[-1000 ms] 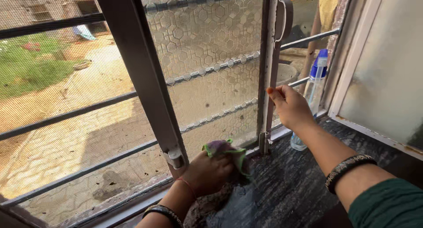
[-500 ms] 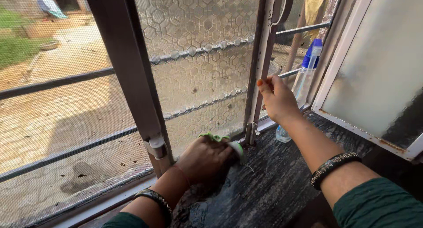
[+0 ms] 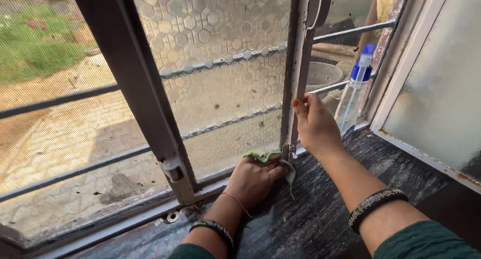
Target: The person sprays a cleaning solution onto a window screen and wipes it with a cloth. They then proceed to wipe the window frame and the adjacent wall area with the same cloth.
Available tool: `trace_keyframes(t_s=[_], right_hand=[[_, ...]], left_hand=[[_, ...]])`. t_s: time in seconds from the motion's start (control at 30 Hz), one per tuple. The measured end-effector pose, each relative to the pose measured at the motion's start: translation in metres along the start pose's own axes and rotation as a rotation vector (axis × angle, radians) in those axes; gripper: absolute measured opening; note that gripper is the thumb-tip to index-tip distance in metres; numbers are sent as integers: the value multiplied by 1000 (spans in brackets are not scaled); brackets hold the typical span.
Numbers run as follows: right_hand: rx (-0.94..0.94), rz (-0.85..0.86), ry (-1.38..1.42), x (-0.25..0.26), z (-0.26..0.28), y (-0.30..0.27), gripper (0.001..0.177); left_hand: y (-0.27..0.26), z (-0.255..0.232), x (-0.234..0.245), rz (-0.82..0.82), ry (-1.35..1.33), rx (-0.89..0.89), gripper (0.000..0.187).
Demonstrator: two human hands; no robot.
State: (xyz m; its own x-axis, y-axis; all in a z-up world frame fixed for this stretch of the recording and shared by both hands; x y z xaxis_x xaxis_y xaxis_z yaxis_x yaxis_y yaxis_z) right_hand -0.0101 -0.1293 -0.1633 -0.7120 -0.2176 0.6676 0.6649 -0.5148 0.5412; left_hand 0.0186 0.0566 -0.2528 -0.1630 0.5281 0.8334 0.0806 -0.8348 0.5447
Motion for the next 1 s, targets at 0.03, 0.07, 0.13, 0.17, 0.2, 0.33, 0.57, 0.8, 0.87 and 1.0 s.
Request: trace_keyframes(t_s=[0.03,0.07,0.13,0.17,0.2,0.33,0.57,0.8,0.87,1.0], right_hand=[[18,-29,-20,3,1,1,41],[36,-58,-40,6,2,0,40],[64,-44,-54,2,7,-8,39],[61,-36,-55,4,5,-7,39],[58,-28,-57,4,4,-7,39],[56,-18,-26,6,-1,-3,41],[47,1,68,-5,-9,-13,38],[13,6,99,-21,-17,-15,37],[53,-18,210,-28,-15,-15,39],[212,-168,191,-27,-17,-40,67]], left_hand=[[-1,-3,4,-102,-25,-12,24],[-1,0,6,-89,-30,9,22],[-24,-1,17,-57,-45,110,19],[-33,0,22,-6,-37,146,19],[-43,1,29,45,-31,181,19],[-62,1,66,81,26,170,21],[-83,-6,79,31,55,305,17],[-87,-10,63,-106,-8,538,24],[-93,-8,69,-152,-72,597,26],[-81,-15,85,-323,-230,507,23]])
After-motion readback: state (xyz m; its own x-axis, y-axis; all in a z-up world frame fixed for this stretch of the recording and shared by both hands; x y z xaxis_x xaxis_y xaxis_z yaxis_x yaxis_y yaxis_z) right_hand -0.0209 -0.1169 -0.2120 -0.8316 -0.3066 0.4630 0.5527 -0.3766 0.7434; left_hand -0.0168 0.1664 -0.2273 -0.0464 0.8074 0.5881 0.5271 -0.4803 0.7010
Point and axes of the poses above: each hand's wrist, its own y-axis towards the middle knuckle, its own x-axis out of the back of the hand, z = x × y, the point moved 4 cm from there along y, towards the middle knuckle, and after that the axes turned 15 degrees about -y, right-handed, at the moved point
